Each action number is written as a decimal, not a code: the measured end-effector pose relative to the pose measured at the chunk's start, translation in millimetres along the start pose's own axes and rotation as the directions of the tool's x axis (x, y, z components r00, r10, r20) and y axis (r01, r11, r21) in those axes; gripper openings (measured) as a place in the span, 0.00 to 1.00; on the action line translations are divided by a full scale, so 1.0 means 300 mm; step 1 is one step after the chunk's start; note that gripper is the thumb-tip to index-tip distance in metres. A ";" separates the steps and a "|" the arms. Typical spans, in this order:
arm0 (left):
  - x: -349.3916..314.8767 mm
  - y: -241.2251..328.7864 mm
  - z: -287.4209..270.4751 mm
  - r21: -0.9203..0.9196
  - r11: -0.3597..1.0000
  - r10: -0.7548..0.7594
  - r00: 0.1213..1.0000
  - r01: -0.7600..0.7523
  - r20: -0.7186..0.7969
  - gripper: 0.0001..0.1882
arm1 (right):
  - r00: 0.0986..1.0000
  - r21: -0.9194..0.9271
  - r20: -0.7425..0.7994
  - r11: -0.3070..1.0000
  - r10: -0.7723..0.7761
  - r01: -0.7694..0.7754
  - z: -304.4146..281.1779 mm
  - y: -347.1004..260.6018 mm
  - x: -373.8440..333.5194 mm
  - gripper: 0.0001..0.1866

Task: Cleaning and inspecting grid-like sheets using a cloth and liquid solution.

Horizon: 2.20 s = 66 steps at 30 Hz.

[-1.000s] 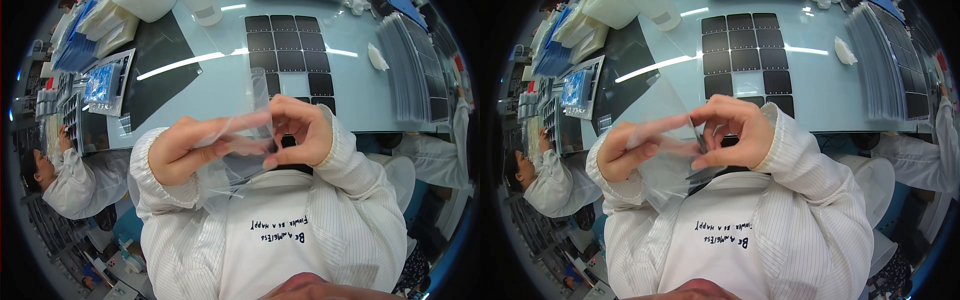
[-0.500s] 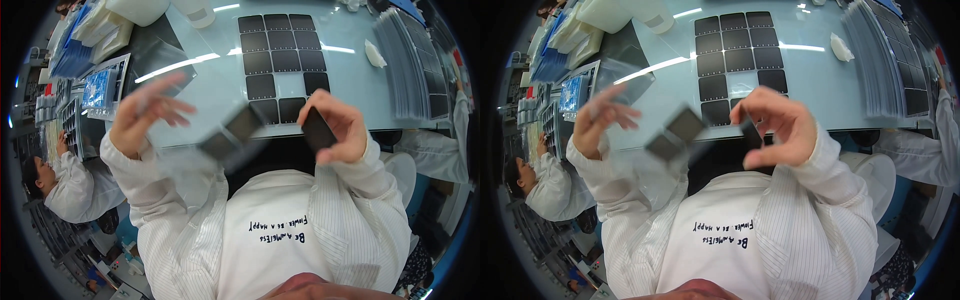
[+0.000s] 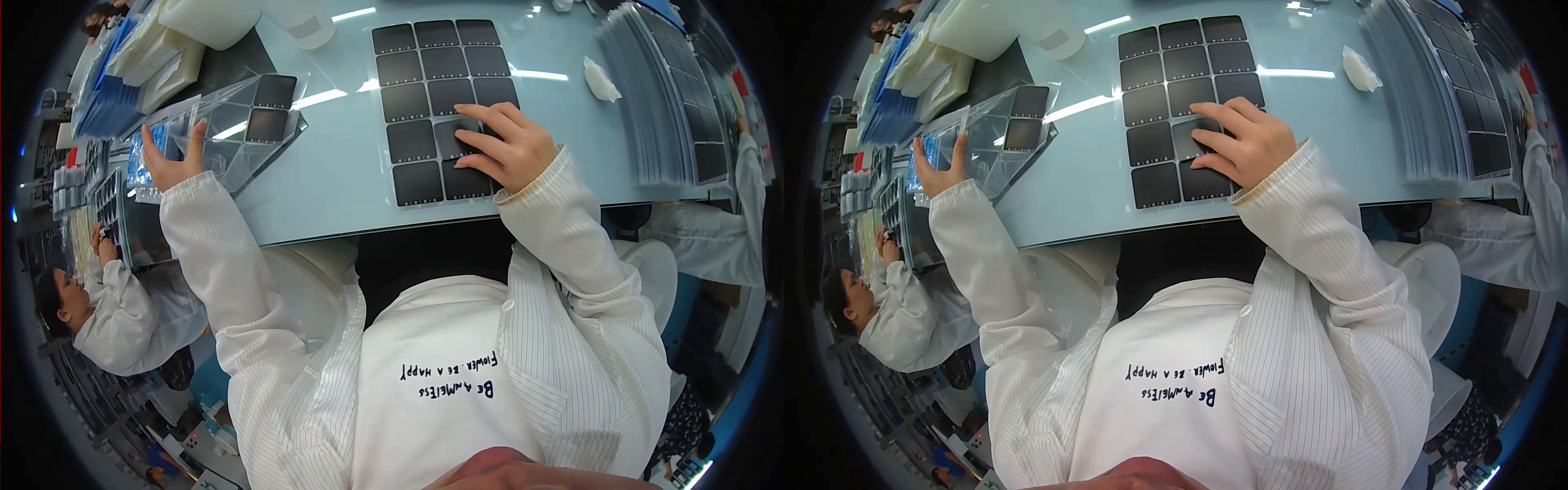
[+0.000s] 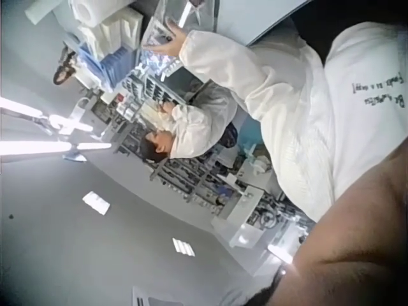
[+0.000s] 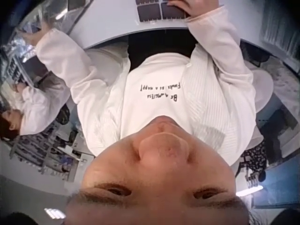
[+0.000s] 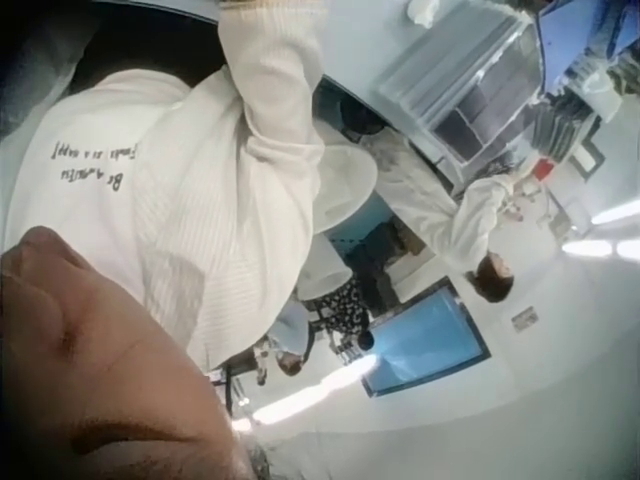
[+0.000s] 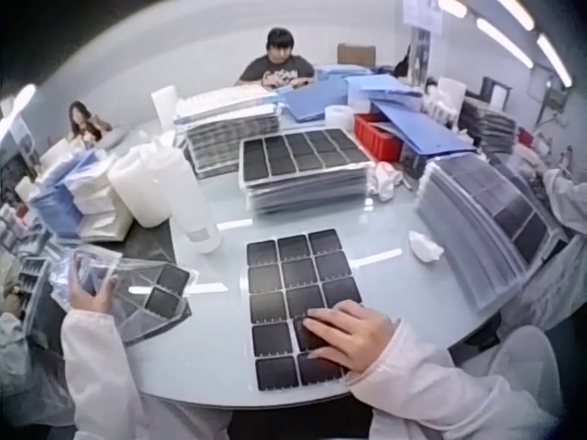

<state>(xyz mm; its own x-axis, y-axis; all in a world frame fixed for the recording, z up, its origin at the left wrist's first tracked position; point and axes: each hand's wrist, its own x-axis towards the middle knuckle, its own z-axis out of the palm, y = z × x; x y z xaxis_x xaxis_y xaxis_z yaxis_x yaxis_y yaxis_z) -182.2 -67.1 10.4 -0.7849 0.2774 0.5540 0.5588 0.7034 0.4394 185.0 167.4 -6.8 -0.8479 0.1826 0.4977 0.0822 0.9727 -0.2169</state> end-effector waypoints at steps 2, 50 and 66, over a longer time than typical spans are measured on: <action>-0.004 0.013 -0.043 0.010 1.000 -0.004 1.000 0.004 -0.013 0.54 | 0.998 0.067 -0.006 0.996 0.055 -0.055 -0.001 -0.009 0.005 0.17; -0.448 0.419 0.002 -0.537 0.749 0.659 0.511 -0.387 0.552 0.33 | 0.444 0.519 0.525 0.140 0.726 -0.843 -0.191 0.000 -0.204 0.25; -0.445 0.418 -0.001 -0.516 0.751 0.659 0.515 -0.412 0.548 0.32 | 0.508 0.557 0.391 0.243 0.767 -0.795 -0.232 0.065 -0.177 0.21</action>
<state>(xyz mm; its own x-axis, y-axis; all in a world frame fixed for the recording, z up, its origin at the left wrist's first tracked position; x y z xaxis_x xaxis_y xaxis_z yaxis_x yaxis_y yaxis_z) -7.3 -16.3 -8.4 -0.1830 0.9652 0.1869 0.8811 0.0767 0.4666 268.1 186.5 21.0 -0.5727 0.7833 -0.2418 0.4022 0.0114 -0.9155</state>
